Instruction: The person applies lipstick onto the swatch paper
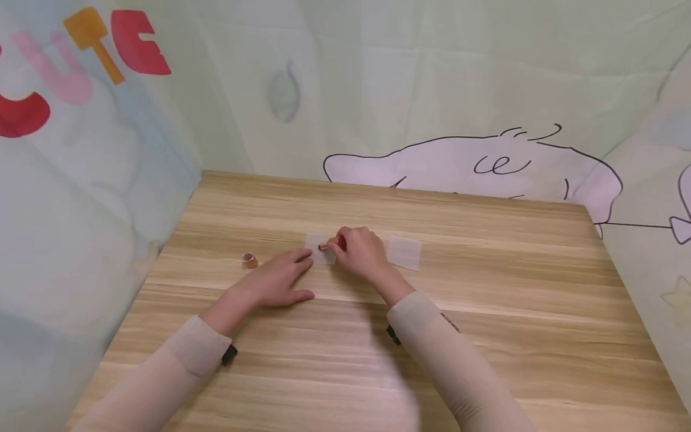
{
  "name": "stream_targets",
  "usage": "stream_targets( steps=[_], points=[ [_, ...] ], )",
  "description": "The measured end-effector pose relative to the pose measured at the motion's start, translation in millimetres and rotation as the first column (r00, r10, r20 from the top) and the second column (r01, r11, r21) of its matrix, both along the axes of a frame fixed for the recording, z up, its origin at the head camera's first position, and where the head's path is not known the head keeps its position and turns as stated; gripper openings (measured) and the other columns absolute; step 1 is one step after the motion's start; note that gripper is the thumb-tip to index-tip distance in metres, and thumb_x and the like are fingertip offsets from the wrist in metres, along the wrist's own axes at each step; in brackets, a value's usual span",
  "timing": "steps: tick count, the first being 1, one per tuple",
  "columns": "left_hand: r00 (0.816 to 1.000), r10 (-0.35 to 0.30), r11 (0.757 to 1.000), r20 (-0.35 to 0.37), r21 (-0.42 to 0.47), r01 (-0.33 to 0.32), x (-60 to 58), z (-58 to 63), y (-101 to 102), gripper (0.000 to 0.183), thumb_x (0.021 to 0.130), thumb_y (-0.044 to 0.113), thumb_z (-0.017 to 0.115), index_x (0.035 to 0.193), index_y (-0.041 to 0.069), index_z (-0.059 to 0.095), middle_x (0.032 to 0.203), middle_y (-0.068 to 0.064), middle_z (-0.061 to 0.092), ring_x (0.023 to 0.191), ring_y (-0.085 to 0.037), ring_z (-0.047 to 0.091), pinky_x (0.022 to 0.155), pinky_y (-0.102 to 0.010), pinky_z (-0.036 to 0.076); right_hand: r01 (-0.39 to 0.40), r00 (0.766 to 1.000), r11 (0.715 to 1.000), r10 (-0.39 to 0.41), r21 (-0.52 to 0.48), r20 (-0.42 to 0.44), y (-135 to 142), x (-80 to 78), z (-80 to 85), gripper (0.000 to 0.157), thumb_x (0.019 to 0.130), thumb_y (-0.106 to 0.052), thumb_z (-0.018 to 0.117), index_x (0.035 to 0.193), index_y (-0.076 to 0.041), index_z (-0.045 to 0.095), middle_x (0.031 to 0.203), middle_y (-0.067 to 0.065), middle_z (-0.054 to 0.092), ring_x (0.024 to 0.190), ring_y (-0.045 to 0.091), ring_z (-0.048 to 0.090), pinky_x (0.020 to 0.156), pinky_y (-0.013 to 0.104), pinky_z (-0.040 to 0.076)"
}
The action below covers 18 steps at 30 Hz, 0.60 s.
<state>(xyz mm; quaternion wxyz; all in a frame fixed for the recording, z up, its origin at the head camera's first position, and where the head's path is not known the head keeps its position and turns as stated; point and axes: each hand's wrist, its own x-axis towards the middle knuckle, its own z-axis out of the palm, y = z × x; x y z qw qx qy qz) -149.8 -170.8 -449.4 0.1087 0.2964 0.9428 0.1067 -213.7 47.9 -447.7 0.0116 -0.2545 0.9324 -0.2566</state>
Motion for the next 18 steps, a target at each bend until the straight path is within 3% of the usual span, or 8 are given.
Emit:
stream_targets(
  steps=[11,18],
  points=[
    [1.0,-0.002,1.0,0.01,-0.008,0.002,-3.7,1.6,0.9,0.077,0.093,0.046,0.071,0.142,-0.009,0.051,0.153,-0.025,0.042,0.141,-0.039,0.041,0.118,-0.046,0.032,-0.077,0.997,0.996,0.076,0.04,0.032,1.9,5.8,6.9,0.024,0.095,-0.031,0.072,0.094,-0.006,0.074,0.07,-0.003,0.064,0.061,0.012,0.055,0.058,0.029,0.046],
    [1.0,0.001,1.0,0.014,-0.009,-0.001,-3.1,-0.8,0.0,0.077,0.093,0.047,0.071,0.142,-0.009,0.051,0.153,-0.025,0.042,0.141,-0.039,0.041,0.118,-0.046,0.032,-0.079,0.996,0.997,0.078,0.015,0.04,1.6,7.0,4.4,0.024,0.095,-0.032,0.072,0.093,-0.008,0.075,0.07,-0.004,0.064,0.06,0.011,0.055,0.057,0.029,0.046]
  ],
)
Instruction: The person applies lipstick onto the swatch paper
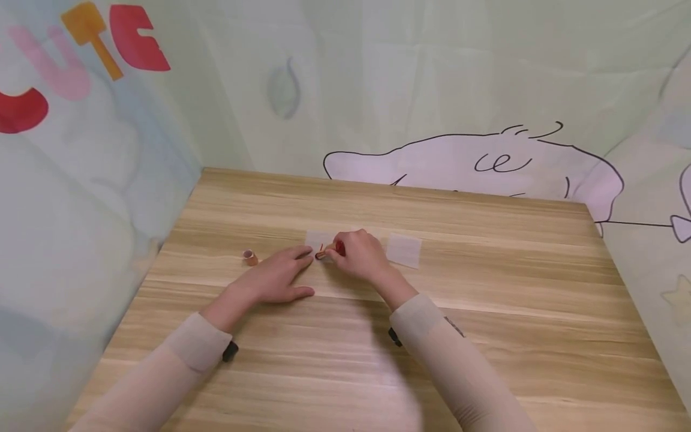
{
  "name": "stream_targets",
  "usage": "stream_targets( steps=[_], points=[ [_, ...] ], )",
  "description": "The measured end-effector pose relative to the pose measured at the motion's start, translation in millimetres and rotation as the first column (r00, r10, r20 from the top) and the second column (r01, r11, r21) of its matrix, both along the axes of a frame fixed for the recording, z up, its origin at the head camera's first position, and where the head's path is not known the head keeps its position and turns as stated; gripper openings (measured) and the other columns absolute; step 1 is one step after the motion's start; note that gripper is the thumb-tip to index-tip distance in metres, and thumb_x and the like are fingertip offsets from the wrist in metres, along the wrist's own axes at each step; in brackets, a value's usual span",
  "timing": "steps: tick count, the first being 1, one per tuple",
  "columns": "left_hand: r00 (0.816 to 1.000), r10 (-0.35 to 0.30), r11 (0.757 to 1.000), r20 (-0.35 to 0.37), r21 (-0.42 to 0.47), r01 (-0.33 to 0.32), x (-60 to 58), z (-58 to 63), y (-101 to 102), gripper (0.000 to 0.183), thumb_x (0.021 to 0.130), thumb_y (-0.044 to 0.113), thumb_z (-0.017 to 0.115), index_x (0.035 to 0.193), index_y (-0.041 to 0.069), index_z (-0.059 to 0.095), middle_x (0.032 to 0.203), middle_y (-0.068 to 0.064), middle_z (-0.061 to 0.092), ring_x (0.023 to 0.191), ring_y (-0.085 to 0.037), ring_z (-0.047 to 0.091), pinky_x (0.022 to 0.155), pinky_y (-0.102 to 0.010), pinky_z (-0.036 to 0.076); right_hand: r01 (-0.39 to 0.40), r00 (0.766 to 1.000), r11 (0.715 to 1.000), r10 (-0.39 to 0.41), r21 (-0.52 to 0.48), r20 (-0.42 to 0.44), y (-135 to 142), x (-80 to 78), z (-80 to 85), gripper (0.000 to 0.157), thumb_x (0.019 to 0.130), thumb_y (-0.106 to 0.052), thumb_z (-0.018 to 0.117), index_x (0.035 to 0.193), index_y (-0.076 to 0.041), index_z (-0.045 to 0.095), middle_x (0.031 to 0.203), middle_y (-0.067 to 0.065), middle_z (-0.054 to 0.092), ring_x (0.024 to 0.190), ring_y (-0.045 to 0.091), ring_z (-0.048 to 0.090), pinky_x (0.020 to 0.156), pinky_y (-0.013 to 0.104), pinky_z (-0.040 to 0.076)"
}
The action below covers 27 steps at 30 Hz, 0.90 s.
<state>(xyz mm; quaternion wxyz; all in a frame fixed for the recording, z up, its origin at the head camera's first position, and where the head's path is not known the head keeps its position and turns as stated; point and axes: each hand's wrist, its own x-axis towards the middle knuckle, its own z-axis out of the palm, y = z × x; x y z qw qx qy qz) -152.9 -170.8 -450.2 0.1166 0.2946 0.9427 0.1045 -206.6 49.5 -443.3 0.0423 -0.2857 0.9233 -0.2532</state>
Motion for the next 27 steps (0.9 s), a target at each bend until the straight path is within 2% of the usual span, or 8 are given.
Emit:
stream_targets(
  steps=[4,7,11,16,22,27],
  points=[
    [1.0,0.004,1.0,0.003,0.003,-0.004,-0.7,-1.0,0,0.078,0.092,0.047,0.071,0.144,-0.008,0.05,0.154,-0.025,0.04,0.141,-0.039,0.041,0.118,-0.046,0.032,0.041,0.999,0.992,-0.04,-0.119,0.015,5,-0.7,0.6,0.024,0.095,-0.033,0.072,0.092,-0.01,0.075,0.071,-0.005,0.064,0.062,0.01,0.058,0.058,0.028,0.048],
    [1.0,0.005,1.0,0.003,0.007,-0.005,-1.2,-0.8,0,0.079,0.092,0.048,0.071,0.143,-0.008,0.05,0.154,-0.025,0.04,0.141,-0.039,0.041,0.118,-0.046,0.032,0.094,0.996,0.967,-0.092,-0.235,0.017,12,-1.6,3.4,0.023,0.094,-0.033,0.074,0.089,-0.011,0.074,0.071,-0.004,0.065,0.063,0.011,0.061,0.058,0.028,0.05],
    [0.999,0.028,0.999,0.014,0.021,-0.029,-1.1,-1.1,1,0.084,0.092,0.055,0.068,0.145,-0.006,0.049,0.154,-0.024,0.041,0.142,-0.038,0.04,0.119,-0.046,0.031,0.142,0.989,0.938,-0.146,-0.317,0.012,23,-3.6,5.8,0.023,0.093,-0.031,0.075,0.085,-0.01,0.072,0.069,-0.003,0.065,0.062,0.013,0.061,0.057,0.028,0.049],
    [0.999,0.048,0.998,-0.004,0.05,-0.048,-1.6,0.4,6,0.092,0.091,0.064,0.064,0.151,-0.002,0.043,0.158,-0.022,0.036,0.146,-0.038,0.033,0.121,-0.047,0.027,0.186,0.981,0.919,-0.191,-0.348,0.021,39,-5.1,6.6,0.021,0.093,-0.029,0.076,0.089,-0.008,0.075,0.07,0.0,0.066,0.061,0.014,0.059,0.054,0.028,0.047],
    [0.998,-0.013,0.998,-0.055,0.062,0.016,-5.7,3.5,20,0.091,0.09,0.064,0.064,0.15,-0.002,0.044,0.158,-0.022,0.036,0.146,-0.037,0.033,0.121,-0.046,0.025,0.223,0.974,0.906,-0.221,-0.36,0.047,53,-5.8,6.7,0.023,0.093,-0.028,0.076,0.093,-0.005,0.076,0.075,0.004,0.07,0.063,0.016,0.062,0.056,0.03,0.051],
    [0.997,-0.042,0.996,-0.063,0.072,0.046,-8.4,1.1,33,0.089,0.09,0.062,0.066,0.147,-0.003,0.048,0.156,-0.024,0.038,0.145,-0.038,0.036,0.121,-0.045,0.027,0.234,0.972,0.908,-0.232,-0.347,0.046,60,-4.9,7.4,0.023,0.094,-0.028,0.075,0.092,-0.005,0.075,0.075,0.004,0.069,0.065,0.017,0.063,0.058,0.03,0.052]
  ],
)
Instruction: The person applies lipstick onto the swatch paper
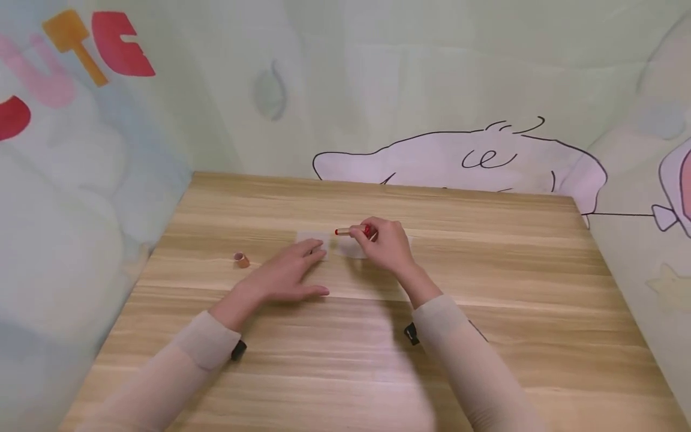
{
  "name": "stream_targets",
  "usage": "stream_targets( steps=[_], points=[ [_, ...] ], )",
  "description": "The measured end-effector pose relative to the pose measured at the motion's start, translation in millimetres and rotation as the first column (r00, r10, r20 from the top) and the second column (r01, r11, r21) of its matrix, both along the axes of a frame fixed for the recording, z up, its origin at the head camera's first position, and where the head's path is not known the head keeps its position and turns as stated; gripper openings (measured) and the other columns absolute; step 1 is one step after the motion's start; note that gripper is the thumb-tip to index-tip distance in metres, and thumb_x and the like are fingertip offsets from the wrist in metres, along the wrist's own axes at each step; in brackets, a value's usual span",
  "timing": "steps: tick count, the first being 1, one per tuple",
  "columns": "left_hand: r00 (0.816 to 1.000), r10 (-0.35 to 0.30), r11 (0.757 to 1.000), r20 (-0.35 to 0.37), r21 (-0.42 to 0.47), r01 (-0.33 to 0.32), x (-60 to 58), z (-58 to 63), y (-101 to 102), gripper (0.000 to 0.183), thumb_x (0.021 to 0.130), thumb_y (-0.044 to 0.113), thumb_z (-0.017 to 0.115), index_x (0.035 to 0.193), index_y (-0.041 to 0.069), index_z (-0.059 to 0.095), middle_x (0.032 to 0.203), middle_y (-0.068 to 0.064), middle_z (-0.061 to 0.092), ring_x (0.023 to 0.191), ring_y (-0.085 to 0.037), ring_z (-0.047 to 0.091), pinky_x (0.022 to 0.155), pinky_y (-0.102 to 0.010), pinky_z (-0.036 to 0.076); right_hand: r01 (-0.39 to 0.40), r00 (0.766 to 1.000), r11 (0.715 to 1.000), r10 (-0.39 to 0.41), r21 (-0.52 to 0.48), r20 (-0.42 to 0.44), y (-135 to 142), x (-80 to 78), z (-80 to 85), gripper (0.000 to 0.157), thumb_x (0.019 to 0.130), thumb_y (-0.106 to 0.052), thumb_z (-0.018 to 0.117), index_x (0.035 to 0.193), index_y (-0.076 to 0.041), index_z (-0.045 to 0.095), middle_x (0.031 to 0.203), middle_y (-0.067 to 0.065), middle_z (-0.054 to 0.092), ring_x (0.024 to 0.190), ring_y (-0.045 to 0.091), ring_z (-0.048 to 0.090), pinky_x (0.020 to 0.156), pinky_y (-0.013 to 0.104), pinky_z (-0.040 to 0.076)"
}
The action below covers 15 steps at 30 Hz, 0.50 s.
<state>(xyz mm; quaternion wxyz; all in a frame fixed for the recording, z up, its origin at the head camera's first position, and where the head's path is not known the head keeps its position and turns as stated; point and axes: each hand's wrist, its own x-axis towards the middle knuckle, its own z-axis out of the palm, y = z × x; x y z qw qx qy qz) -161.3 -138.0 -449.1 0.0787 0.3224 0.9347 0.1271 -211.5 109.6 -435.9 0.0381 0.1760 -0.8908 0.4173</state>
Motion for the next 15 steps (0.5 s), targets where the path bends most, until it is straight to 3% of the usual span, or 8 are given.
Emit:
stream_targets(
  steps=[9,15],
  points=[
    [0.999,-0.046,0.999,0.015,0.002,0.046,-5.7,-3.4,23,0.088,0.091,0.061,0.066,0.147,-0.004,0.048,0.156,-0.024,0.037,0.145,-0.038,0.035,0.121,-0.045,0.026,0.024,1.0,1.0,-0.024,0.014,0.012,10,-0.1,-1.7,0.024,0.095,-0.027,0.074,0.093,-0.003,0.074,0.075,0.005,0.069,0.06,0.016,0.065,0.053,0.029,0.052],
    [0.996,-0.093,0.995,-0.008,-0.026,0.093,-9.4,-3.1,37,0.086,0.091,0.058,0.068,0.144,-0.007,0.049,0.154,-0.026,0.04,0.144,-0.039,0.037,0.12,-0.044,0.028,0.046,0.999,0.998,-0.046,0.045,-0.001,15,-1.3,-4.2,0.026,0.095,-0.029,0.074,0.095,-0.003,0.075,0.076,0.005,0.07,0.065,0.018,0.065,0.058,0.03,0.053]
  ],
)
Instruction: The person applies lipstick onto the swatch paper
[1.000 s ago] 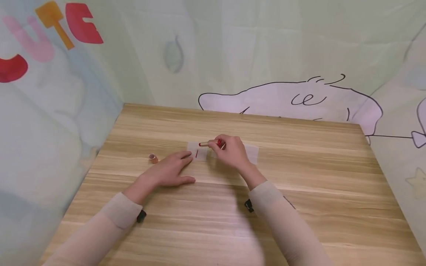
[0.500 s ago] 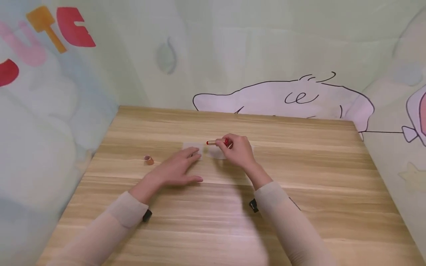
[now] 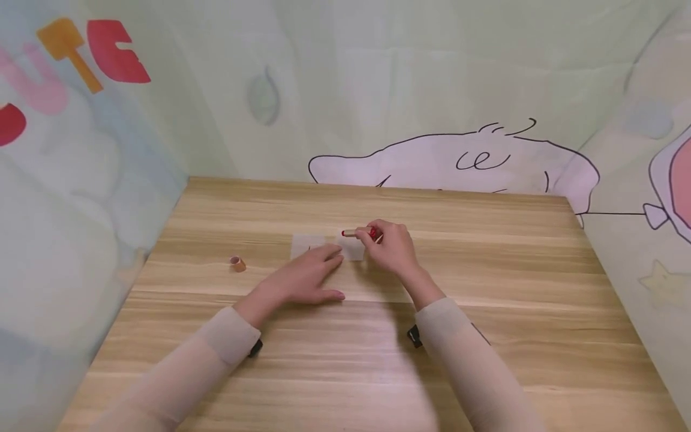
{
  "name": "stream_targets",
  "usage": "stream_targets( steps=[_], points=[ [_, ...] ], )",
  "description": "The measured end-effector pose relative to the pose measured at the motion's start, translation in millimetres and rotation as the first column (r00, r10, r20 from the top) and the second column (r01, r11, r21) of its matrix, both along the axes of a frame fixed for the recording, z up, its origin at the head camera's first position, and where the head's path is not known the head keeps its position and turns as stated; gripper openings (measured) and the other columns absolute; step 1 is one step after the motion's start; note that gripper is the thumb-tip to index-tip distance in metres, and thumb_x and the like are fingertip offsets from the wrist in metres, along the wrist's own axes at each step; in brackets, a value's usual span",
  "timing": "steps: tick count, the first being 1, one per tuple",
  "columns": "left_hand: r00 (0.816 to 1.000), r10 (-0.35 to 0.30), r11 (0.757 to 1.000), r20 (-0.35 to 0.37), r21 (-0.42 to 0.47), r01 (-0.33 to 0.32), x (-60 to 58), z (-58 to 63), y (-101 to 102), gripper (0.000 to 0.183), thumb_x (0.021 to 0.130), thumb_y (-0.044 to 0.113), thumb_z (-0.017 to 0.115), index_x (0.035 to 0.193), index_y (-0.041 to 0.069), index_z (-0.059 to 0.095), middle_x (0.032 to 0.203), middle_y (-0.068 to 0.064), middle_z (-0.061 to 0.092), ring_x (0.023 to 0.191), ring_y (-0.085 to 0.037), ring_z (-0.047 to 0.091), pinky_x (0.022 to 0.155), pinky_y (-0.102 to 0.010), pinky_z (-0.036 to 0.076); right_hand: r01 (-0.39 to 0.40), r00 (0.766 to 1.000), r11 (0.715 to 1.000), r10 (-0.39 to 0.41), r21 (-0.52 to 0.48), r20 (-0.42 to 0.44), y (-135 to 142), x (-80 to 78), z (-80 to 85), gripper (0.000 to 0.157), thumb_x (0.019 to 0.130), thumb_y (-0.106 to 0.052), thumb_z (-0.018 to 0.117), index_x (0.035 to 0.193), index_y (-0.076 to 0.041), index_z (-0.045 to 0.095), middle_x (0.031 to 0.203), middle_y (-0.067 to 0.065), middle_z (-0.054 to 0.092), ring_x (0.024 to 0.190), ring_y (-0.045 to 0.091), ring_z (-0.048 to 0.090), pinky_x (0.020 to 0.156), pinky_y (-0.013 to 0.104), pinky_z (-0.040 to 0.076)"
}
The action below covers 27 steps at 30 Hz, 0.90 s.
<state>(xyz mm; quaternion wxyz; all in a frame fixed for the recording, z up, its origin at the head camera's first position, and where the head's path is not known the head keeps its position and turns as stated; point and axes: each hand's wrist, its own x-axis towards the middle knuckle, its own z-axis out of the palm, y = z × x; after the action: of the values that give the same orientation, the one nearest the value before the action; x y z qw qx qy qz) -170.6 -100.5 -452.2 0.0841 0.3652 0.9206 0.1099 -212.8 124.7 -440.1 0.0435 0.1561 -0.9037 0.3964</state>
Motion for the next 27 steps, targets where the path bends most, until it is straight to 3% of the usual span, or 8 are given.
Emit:
stream_targets(
  steps=[12,18,27],
  points=[
    [0.999,0.032,0.994,0.008,-0.1,-0.031,-4.1,-3.7,14,0.086,0.091,0.061,0.066,0.142,-0.006,0.052,0.152,-0.022,0.043,0.142,-0.035,0.04,0.119,-0.04,0.03,-0.004,1.0,0.999,0.004,0.044,0.003,1,-1.0,-1.0,0.028,0.096,-0.03,0.072,0.092,-0.003,0.074,0.074,0.005,0.069,0.064,0.019,0.066,0.057,0.03,0.054],
    [0.998,0.057,0.993,0.017,-0.104,-0.055,-6.2,-2.0,15,0.087,0.09,0.061,0.066,0.144,-0.005,0.051,0.153,-0.02,0.043,0.142,-0.032,0.04,0.118,-0.039,0.032,-0.01,1.0,0.997,0.012,0.079,-0.022,6,-5.1,0.3,0.025,0.095,-0.029,0.074,0.087,-0.005,0.072,0.07,0.003,0.068,0.063,0.017,0.065,0.055,0.029,0.051],
    [0.996,0.077,0.994,0.047,-0.086,-0.073,0.6,-3.7,15,0.088,0.09,0.061,0.067,0.144,-0.006,0.051,0.154,-0.021,0.043,0.143,-0.033,0.04,0.118,-0.041,0.033,-0.041,0.999,0.989,0.037,0.146,0.028,8,-4.5,-7.4,0.022,0.095,-0.03,0.072,0.087,-0.009,0.072,0.069,-0.001,0.065,0.061,0.014,0.056,0.056,0.029,0.046]
  ],
)
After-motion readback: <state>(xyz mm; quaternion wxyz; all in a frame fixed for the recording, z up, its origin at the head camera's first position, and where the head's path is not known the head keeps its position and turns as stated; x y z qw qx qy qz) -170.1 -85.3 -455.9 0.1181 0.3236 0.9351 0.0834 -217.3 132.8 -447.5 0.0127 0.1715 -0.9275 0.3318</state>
